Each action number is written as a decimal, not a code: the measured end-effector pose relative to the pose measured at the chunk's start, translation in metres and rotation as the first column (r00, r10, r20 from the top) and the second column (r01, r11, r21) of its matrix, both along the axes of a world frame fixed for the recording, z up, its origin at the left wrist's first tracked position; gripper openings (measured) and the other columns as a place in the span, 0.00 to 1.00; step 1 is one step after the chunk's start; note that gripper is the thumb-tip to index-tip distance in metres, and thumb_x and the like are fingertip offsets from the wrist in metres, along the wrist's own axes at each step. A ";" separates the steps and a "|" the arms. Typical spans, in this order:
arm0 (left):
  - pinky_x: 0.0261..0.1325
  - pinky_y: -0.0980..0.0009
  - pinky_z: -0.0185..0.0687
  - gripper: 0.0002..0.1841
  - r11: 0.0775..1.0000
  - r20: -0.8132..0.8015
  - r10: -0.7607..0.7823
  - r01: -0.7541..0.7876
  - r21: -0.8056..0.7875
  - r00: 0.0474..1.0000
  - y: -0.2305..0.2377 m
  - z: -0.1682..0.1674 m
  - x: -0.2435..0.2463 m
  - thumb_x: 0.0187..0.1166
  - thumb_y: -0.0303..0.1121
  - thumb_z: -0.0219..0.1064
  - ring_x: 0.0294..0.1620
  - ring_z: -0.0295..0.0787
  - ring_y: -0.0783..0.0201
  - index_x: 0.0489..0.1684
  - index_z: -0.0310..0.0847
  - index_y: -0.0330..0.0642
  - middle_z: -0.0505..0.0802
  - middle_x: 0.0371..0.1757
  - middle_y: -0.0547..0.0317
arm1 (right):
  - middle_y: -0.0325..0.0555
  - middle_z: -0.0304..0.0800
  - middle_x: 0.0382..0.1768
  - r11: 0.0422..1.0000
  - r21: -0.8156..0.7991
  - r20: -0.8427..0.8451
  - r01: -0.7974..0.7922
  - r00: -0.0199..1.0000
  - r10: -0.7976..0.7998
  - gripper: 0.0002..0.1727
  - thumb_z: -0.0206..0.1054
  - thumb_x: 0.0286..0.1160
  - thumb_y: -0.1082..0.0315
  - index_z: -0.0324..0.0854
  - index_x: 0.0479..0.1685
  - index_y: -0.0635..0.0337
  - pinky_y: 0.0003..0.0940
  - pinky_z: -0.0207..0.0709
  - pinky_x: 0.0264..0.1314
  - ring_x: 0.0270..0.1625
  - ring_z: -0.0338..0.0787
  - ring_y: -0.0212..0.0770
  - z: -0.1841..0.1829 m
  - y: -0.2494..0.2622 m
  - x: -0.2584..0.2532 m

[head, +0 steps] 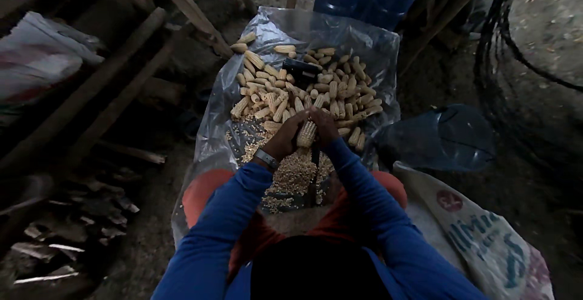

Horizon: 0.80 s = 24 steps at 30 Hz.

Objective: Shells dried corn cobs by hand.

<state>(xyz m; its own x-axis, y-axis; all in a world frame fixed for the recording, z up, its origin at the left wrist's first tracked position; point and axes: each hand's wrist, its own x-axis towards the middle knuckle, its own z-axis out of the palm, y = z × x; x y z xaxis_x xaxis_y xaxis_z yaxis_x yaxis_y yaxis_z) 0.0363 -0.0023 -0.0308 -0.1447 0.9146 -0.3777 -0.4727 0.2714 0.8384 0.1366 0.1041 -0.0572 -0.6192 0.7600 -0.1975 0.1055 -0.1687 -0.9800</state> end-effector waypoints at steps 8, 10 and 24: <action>0.23 0.75 0.83 0.17 0.995 0.013 0.097 -0.097 -0.020 0.995 0.007 0.025 0.001 0.91 0.51 0.53 0.21 0.83 0.72 0.51 0.80 0.49 0.86 0.27 0.65 | 0.41 0.86 0.61 0.925 0.263 -0.247 -0.275 0.908 0.340 0.38 0.74 0.69 0.49 0.72 0.77 0.59 0.29 0.85 0.41 0.46 0.87 0.29 -0.009 0.011 0.006; 0.22 0.75 0.81 0.24 0.990 -0.025 0.115 -0.116 -0.077 0.993 0.008 0.025 0.001 0.90 0.59 0.48 0.20 0.81 0.71 0.52 0.79 0.48 0.85 0.27 0.64 | 0.43 0.87 0.51 0.944 0.262 -0.193 -0.199 0.948 0.253 0.30 0.70 0.72 0.60 0.72 0.73 0.62 0.30 0.86 0.36 0.39 0.88 0.30 -0.006 0.002 0.002; 0.45 0.64 0.91 0.18 0.947 0.075 0.075 -0.095 0.307 0.994 0.010 0.024 -0.047 0.85 0.45 0.58 0.42 0.91 0.65 0.69 0.74 0.55 0.92 0.47 0.60 | 0.41 0.88 0.50 0.952 0.167 -0.123 -0.258 0.952 0.279 0.23 0.46 0.94 0.53 0.81 0.69 0.55 0.29 0.82 0.40 0.40 0.85 0.29 0.052 0.020 -0.047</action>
